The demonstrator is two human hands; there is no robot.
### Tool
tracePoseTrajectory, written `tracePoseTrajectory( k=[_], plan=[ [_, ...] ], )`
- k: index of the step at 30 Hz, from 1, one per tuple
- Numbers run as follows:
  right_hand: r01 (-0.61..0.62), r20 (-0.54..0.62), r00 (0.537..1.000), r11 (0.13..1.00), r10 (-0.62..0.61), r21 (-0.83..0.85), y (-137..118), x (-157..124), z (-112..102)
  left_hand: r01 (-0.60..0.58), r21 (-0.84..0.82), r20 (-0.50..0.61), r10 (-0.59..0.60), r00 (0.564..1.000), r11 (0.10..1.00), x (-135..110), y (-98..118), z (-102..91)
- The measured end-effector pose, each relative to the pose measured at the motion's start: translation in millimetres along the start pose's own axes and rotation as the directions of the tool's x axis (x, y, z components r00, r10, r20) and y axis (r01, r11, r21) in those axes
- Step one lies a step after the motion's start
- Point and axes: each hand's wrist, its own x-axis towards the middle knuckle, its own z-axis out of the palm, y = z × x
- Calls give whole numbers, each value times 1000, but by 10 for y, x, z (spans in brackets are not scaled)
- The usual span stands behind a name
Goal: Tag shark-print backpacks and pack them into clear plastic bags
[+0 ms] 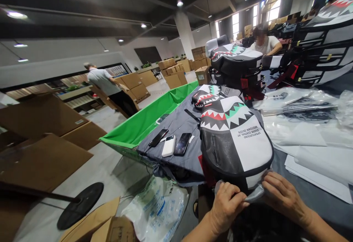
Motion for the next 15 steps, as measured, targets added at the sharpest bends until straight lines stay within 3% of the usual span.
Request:
tracePoseTrajectory(
  k=[3, 7, 11, 15],
  plan=[
    [128, 17, 992, 991, -129, 49, 126, 73, -79, 3, 19, 47, -4, 999, 1000, -28, -35, -36],
    [210, 65, 973, 968, -221, 137, 169, 246, -217, 26, -6, 74, -25, 997, 1000, -84, -33, -103],
    [212, 108, 965, 952, -240, 220, 204, 294, -284, 30, 120, -37, -26, 999, 992, -131, 84, -135],
    [185, 168, 963, 972, -209, 147, 109, 248, -234, 152, 268, -110, -127, 986, 951, -150, 223, -112]
  ],
)
